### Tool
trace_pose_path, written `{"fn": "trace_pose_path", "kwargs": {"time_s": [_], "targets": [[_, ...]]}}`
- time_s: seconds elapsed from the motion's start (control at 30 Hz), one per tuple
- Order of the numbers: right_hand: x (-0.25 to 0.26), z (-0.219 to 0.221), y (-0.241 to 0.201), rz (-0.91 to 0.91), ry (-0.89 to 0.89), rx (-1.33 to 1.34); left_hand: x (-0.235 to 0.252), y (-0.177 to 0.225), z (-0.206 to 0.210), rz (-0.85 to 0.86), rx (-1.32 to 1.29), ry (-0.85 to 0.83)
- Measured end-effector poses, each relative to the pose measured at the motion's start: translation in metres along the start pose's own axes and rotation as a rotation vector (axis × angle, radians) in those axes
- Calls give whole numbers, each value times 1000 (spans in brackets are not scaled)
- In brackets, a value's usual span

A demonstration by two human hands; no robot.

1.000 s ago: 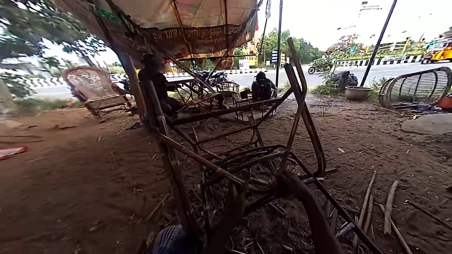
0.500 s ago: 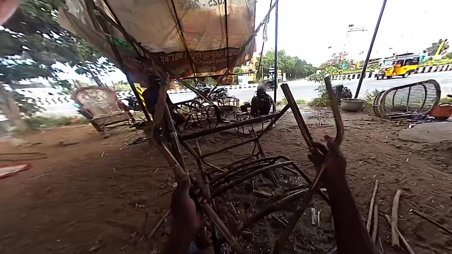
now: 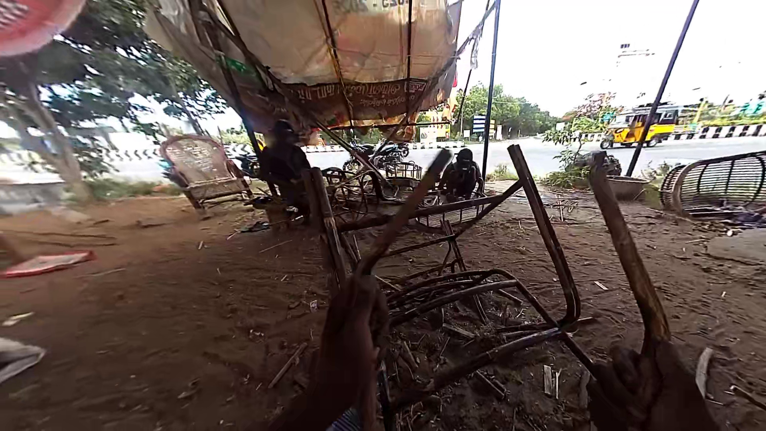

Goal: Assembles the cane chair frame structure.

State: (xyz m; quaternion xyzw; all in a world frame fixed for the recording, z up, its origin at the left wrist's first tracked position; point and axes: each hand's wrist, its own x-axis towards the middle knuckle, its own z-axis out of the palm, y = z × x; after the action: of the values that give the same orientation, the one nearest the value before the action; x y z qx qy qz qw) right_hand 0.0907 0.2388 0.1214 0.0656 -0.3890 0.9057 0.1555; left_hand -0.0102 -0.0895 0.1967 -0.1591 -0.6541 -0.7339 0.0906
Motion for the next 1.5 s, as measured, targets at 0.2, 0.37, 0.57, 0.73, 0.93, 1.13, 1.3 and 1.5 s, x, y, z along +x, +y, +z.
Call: {"fn": "trace_pose_path", "kwargs": {"time_s": [0.2,0.37,0.57,0.73,0.93,1.13,1.3,1.5], "targets": [[-2,58,-10,-25,-84,-155,-13,2,72,198,80,-294],[2,84,4,5,-97,-255,-12,-7,94,288,192,-348],[78,72,-87,-292,132,-444,70,10,7,166,-55,179],[138,48,-48,-197,133,-531,131,14,-26,141,-213,513],[167,1,67,202,91,-435,164,-27,-34,203,142,442],[200,-41,84,135,92,-322,125,-78,-9,-99,412,159],[203,-44,79,98,99,-353,123,-115,-11,-172,377,174],[212,-55,104,119,89,-274,86,-141,13,-313,225,26]]}}
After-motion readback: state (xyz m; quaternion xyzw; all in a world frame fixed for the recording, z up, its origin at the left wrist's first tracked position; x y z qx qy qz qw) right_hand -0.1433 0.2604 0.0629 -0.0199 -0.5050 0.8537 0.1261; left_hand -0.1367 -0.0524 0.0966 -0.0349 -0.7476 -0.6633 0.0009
